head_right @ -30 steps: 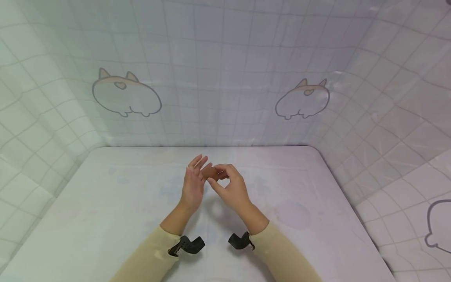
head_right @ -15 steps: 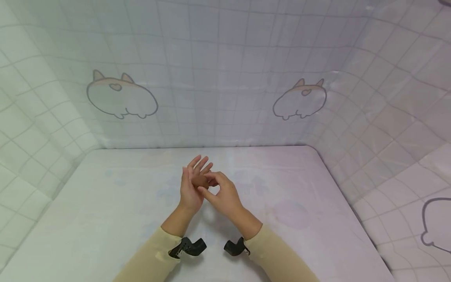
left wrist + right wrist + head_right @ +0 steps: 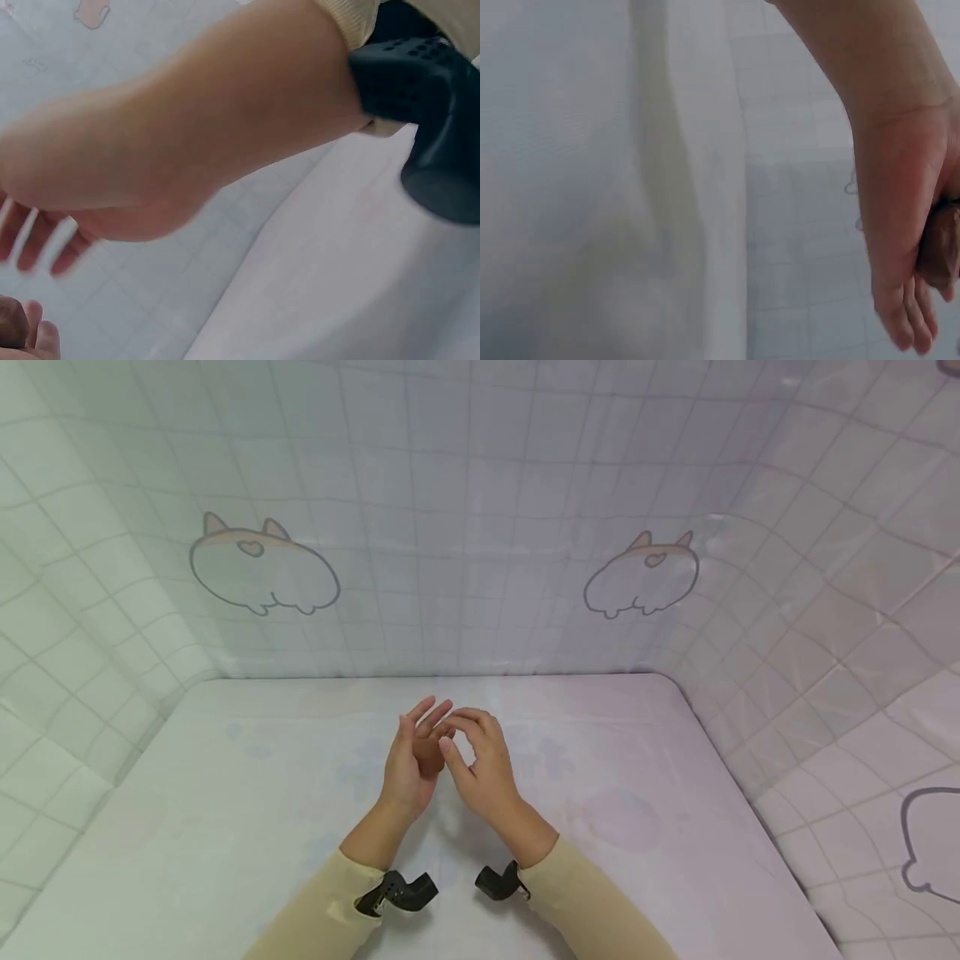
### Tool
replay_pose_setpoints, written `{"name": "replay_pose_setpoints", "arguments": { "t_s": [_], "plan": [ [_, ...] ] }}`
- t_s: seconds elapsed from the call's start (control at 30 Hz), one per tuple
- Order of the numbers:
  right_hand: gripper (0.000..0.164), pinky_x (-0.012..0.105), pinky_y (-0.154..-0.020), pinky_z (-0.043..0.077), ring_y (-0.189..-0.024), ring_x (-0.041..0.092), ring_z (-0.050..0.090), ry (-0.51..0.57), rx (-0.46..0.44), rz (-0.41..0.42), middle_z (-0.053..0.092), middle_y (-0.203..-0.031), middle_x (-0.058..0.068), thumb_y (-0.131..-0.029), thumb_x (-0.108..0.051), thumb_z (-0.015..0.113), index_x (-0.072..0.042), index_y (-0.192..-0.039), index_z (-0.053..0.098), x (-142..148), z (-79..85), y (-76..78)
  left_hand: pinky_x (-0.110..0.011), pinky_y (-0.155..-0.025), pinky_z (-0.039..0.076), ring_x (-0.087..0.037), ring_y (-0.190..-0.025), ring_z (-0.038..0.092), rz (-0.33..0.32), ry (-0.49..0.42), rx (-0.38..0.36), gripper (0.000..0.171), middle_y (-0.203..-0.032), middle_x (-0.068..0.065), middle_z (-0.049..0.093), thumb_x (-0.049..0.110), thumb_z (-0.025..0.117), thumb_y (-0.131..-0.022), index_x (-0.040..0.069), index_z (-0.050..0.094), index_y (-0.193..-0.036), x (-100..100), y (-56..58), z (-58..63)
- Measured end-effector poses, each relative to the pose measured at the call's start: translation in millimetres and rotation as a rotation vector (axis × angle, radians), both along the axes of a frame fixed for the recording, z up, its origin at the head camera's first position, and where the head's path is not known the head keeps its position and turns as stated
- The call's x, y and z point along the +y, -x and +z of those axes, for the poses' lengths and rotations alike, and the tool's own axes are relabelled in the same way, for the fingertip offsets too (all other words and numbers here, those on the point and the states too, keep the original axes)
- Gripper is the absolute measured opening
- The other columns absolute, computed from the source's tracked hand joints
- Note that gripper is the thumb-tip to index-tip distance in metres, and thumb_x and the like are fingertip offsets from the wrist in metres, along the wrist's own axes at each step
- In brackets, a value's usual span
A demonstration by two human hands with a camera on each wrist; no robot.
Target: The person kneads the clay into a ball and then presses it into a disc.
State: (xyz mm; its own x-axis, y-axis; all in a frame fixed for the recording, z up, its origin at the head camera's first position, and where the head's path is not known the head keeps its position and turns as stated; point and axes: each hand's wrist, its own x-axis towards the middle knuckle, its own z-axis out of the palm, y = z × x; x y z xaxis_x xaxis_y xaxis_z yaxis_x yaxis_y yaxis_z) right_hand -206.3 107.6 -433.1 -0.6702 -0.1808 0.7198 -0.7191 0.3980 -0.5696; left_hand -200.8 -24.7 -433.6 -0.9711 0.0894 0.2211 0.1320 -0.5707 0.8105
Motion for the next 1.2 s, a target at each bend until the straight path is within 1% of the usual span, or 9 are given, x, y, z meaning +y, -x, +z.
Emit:
{"name": "replay_pose_setpoints", "arguments": {
  "t_s": [0.13,0.23,0.37,0.47,0.67,0.87,1.07,1.13,1.2],
  "plan": [
    [0.053,0.056,-0.102,0.034,-0.137,0.033,0.035,0.142,0.048,-0.057,0.043,-0.146,0.016,-0.107,-0.049,0.037,-0.006,-0.132,0.057,-9.8,11.8,5.7,-0.034,-0.108,0.041,-0.024,-0.136,0.048,-0.029,0.040,0.039,0.069,-0.155,-0.018,0.040,0.055,0.032,-0.106,0.004,0.031,-0.153,4.9,-4.5,1.1],
    [0.057,0.059,-0.103,0.031,-0.144,0.032,0.023,0.193,0.042,-0.076,0.031,-0.156,0.016,-0.108,-0.053,0.031,-0.010,-0.139,0.050,-18.5,19.2,10.9,-0.032,-0.100,0.048,-0.024,-0.138,0.046,-0.064,0.126,0.078,0.071,-0.158,-0.015,0.035,0.057,0.030,-0.105,0.007,0.028,-0.155,8.2,-9.9,1.2],
    [0.066,0.065,-0.104,0.029,-0.148,0.033,0.013,0.158,0.000,-0.075,0.016,-0.164,0.014,-0.105,-0.060,0.021,-0.012,-0.147,0.040,-27.0,21.9,14.0,-0.029,-0.092,0.052,-0.020,-0.137,0.047,-0.070,0.167,0.092,0.074,-0.160,-0.012,0.031,0.062,0.028,-0.104,0.010,0.025,-0.157,10.6,-15.3,2.3],
    [0.074,0.069,-0.107,0.023,-0.150,0.033,0.006,0.106,-0.046,-0.035,0.007,-0.166,0.011,-0.103,-0.065,0.017,-0.012,-0.153,0.031,-29.6,19.6,13.0,-0.028,-0.095,0.049,-0.020,-0.139,0.045,-0.038,0.135,0.068,0.073,-0.162,-0.010,0.028,0.061,0.024,-0.105,0.012,0.021,-0.158,11.2,-17.2,3.3],
    [0.081,0.070,-0.111,0.011,-0.152,0.032,-0.001,0.014,-0.099,0.065,0.002,-0.167,0.012,-0.101,-0.069,0.013,-0.013,-0.160,0.018,-30.8,12.4,7.0,-0.030,-0.109,0.038,-0.031,-0.148,0.025,0.025,0.030,0.070,0.082,-0.166,-0.008,0.013,0.068,0.020,-0.102,0.012,0.011,-0.160,9.7,-15.5,9.5],
    [0.084,0.066,-0.114,0.004,-0.152,0.033,-0.001,-0.025,-0.055,0.170,0.003,-0.167,0.013,-0.101,-0.069,0.012,-0.009,-0.161,0.011,-35.4,8.0,0.4,-0.041,-0.122,0.012,-0.031,-0.150,0.020,0.081,-0.012,0.133,0.089,-0.166,-0.013,0.006,0.071,0.024,-0.100,0.008,0.006,-0.159,3.7,-7.3,20.0],
    [0.089,0.056,-0.119,0.007,-0.152,0.034,0.002,0.010,0.016,0.280,0.002,-0.166,0.018,-0.102,-0.066,0.011,0.003,-0.158,0.005,-42.2,6.8,-7.2,-0.051,-0.120,0.010,-0.027,-0.150,0.019,0.087,0.038,0.158,0.089,-0.166,-0.003,0.004,0.075,0.026,-0.097,0.015,0.006,-0.160,-3.8,0.4,31.5],
    [0.090,0.046,-0.118,0.020,-0.151,0.029,0.007,0.046,-0.020,0.325,0.000,-0.165,0.019,-0.102,-0.067,0.011,0.003,-0.158,0.002,-43.7,5.8,-12.4,-0.055,-0.119,0.011,-0.025,-0.150,0.018,0.090,0.108,0.163,0.088,-0.166,0.001,0.005,0.076,0.024,-0.096,0.018,0.007,-0.160,-6.4,2.2,32.9],
    [0.091,0.030,-0.100,0.041,-0.133,0.020,0.039,0.102,-0.096,0.365,-0.002,-0.166,0.015,-0.100,-0.070,0.012,-0.003,-0.159,-0.002,-44.7,4.9,-17.8,-0.057,-0.118,0.012,-0.024,-0.150,0.018,0.096,0.206,0.182,0.086,-0.166,0.003,0.008,0.076,0.021,-0.096,0.021,0.008,-0.160,-8.6,3.6,32.3]
  ]
}}
